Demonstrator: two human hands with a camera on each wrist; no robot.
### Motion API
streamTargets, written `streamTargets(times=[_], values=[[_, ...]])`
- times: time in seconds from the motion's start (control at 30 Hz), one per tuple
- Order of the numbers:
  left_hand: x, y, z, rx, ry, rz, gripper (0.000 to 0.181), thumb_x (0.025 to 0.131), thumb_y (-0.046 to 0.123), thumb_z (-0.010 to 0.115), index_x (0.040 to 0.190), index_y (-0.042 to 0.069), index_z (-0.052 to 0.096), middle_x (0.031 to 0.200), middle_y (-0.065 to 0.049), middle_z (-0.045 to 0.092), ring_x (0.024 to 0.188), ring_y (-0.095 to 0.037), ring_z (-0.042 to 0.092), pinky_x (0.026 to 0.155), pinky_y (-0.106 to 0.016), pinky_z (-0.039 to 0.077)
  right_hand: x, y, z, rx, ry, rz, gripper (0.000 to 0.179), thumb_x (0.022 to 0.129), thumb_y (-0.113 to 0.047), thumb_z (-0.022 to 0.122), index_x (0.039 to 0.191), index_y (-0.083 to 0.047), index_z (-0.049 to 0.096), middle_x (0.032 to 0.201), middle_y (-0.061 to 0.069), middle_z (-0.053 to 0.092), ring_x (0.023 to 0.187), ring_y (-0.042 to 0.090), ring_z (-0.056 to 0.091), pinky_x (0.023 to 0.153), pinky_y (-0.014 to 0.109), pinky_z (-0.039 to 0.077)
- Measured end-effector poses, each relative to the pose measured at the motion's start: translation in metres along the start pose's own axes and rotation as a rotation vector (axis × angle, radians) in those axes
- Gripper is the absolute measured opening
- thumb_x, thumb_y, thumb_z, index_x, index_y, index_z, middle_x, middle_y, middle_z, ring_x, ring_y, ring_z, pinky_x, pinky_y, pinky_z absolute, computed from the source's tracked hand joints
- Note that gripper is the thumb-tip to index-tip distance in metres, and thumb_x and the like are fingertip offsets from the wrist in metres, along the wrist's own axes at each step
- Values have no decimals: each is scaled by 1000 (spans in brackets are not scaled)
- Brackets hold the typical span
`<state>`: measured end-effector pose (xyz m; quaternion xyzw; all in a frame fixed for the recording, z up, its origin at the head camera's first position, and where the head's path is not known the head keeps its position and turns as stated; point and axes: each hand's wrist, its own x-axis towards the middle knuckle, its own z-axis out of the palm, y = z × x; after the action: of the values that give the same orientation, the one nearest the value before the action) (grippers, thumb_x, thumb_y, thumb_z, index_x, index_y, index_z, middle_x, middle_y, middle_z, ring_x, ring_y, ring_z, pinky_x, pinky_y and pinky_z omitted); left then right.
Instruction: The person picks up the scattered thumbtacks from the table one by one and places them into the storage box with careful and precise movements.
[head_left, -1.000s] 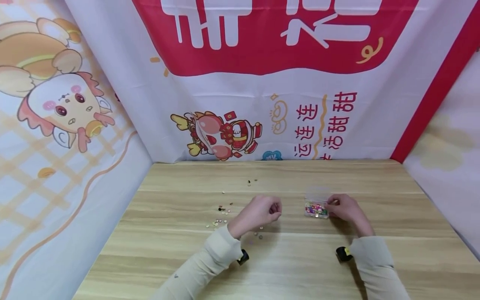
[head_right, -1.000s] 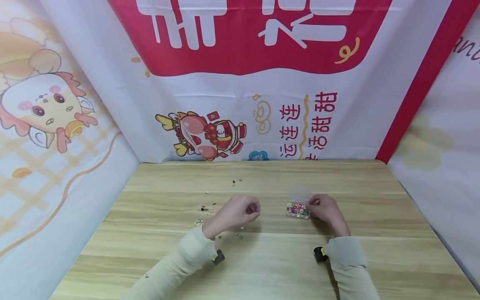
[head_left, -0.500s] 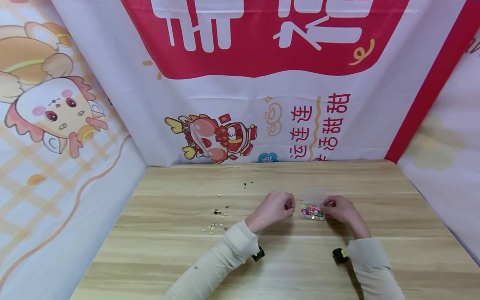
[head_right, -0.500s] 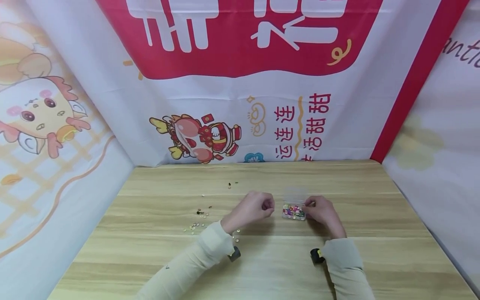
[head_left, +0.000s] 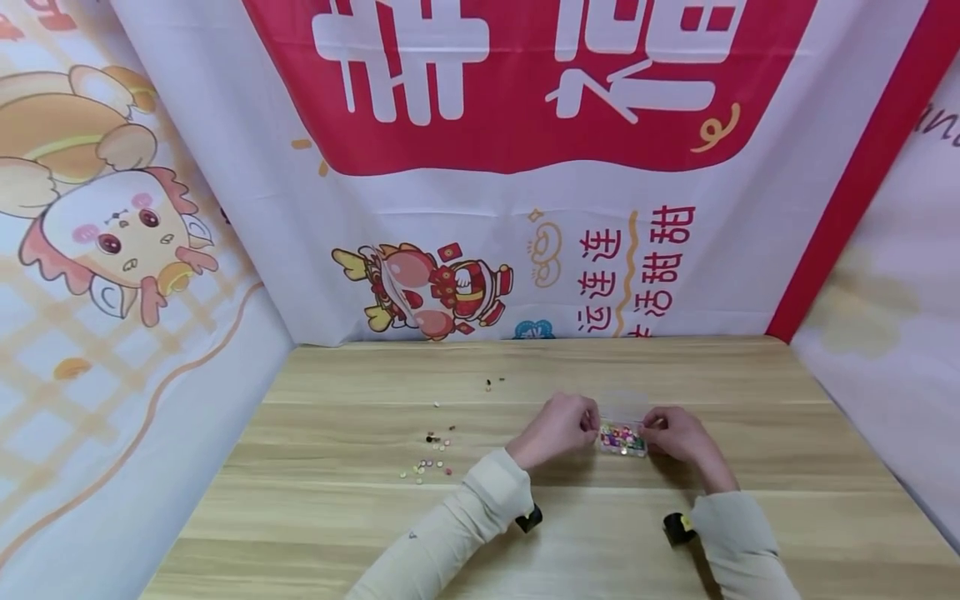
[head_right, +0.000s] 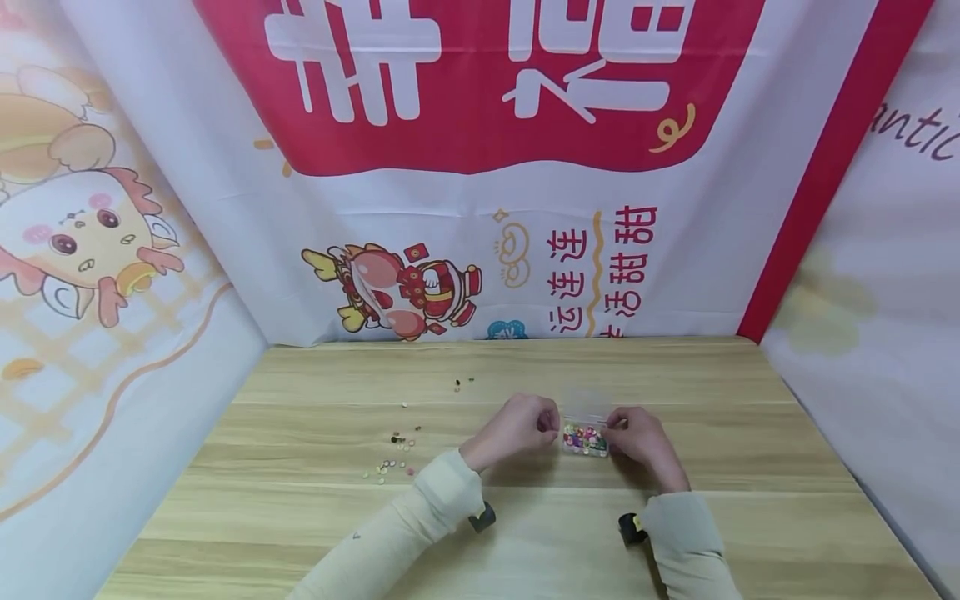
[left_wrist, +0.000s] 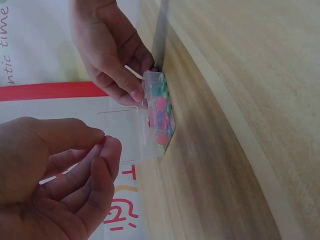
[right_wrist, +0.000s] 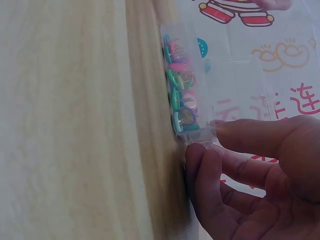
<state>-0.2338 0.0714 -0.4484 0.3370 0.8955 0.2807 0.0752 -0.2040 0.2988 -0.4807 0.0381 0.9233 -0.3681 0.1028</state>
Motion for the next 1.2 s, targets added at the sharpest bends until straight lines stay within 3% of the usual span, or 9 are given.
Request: streamTargets(times=[0.53,0.77,1.0,1.2], values=[[16,-2,6,16,-16,-15,7,86,6,73,88,12,72,81,4,71,67,-1,56,62,-12,45,2,-2,-1,13,7,27,20,95,-17,63,103,1,65,91,14,65,77,19,61,67,30,50],[18,-1,11,40,-21,-22,11,85,3,73,89,13,72,81,4,71,70,-2,56,70,-14,44,1,-1,3,-1,7,24,20,94,-18,64,103,0,66,91,12,65,77,20,59,67,30,48],[22,-1,15,21,-20,9,13,83,-1,70,89,10,73,81,2,71,65,-1,55,61,-11,44,3,1,3,14,8,31,20,93,-17,64,102,1,66,90,13,66,76,20,61,67,30,50],[25,0,18,6,-32,-14,10,83,1,72,89,10,72,79,4,69,63,-1,55,57,-12,44,3,1,1,10,-1,16,20,94,-17,64,103,1,65,90,13,66,76,19,62,67,31,51]])
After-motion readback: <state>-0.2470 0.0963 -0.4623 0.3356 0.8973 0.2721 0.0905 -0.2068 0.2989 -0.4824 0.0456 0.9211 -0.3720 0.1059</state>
